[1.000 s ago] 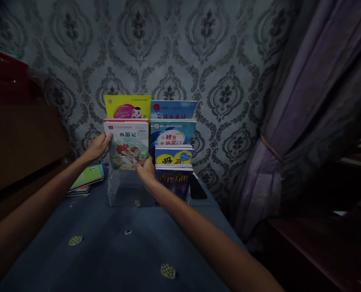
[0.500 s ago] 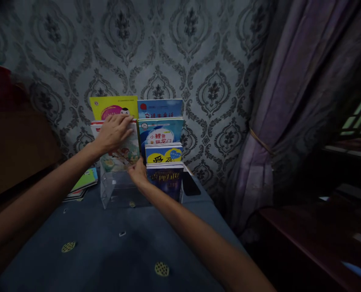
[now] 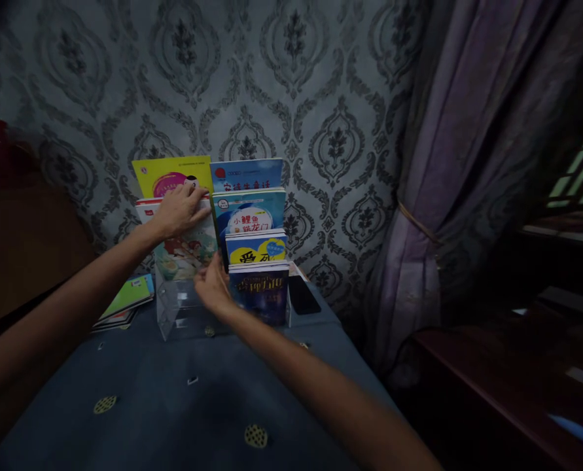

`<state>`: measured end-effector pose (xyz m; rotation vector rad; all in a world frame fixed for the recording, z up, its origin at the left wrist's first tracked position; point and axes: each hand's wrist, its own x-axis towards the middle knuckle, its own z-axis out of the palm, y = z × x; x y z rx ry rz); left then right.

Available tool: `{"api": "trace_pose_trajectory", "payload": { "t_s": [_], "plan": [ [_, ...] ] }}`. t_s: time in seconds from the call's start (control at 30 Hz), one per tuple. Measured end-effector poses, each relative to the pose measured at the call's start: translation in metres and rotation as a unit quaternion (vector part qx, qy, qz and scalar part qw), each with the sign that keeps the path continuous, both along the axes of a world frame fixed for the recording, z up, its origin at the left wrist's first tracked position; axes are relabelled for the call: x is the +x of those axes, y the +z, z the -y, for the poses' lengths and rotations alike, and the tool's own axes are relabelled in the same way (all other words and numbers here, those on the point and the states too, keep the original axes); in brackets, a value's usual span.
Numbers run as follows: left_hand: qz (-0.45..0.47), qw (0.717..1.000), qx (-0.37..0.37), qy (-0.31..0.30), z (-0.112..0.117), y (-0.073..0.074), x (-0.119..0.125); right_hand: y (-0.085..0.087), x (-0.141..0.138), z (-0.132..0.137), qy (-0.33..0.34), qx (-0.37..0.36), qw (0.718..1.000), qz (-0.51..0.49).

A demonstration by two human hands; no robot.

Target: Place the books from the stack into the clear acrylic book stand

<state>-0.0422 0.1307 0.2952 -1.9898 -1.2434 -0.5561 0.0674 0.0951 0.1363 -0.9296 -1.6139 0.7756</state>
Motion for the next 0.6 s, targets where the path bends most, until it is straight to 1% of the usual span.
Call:
{"api": "trace_pose_trajectory", "payload": {
  "t_s": [0.1, 0.13, 0.17, 0.2, 0.27, 0.33, 0.37, 0.4, 0.47, 0.53, 0.6],
  "plan": [
    [-0.003, 1.0, -0.019, 0.01, 0.001, 0.005, 0.002, 0.015, 0.017, 0.023, 0.053, 0.041, 0.997, -0.026],
    [0.0, 1.0, -0.024, 0.011, 0.001, 0.007, 0.003, 0.022, 0.027, 0.028, 0.061, 0.06, 0.995, -0.041],
    [0.003, 1.0, -0.029, 0.011, 0.0, 0.009, 0.005, 0.03, 0.039, 0.03, 0.05, 0.086, 0.993, -0.058],
    [0.007, 0.999, -0.035, 0.011, -0.001, 0.01, 0.006, 0.039, 0.054, 0.029, 0.021, 0.118, 0.99, -0.071],
    [0.014, 0.999, -0.05, 0.013, -0.002, 0.011, 0.008, 0.055, 0.086, 0.019, -0.083, 0.184, 0.975, -0.09],
    [0.023, 0.998, -0.059, 0.017, -0.004, 0.011, 0.01, 0.066, 0.116, 0.001, -0.183, 0.214, 0.953, -0.112],
    [0.027, 0.998, -0.061, 0.017, -0.004, 0.01, 0.011, 0.068, 0.129, -0.009, -0.218, 0.214, 0.945, -0.119],
    [0.03, 0.997, -0.063, 0.016, -0.005, 0.01, 0.01, 0.068, 0.14, -0.019, -0.239, 0.206, 0.941, -0.12],
    [0.031, 0.997, -0.07, 0.007, -0.006, 0.009, 0.009, 0.061, 0.152, -0.034, -0.247, 0.191, 0.944, -0.108],
    [0.031, 0.996, -0.082, -0.004, -0.01, 0.01, 0.007, 0.05, 0.155, -0.04, -0.248, 0.199, 0.943, -0.094],
    [0.031, 0.995, -0.095, -0.023, -0.014, 0.01, 0.004, 0.04, 0.151, -0.036, -0.245, 0.227, 0.94, -0.075]
  ]
}}
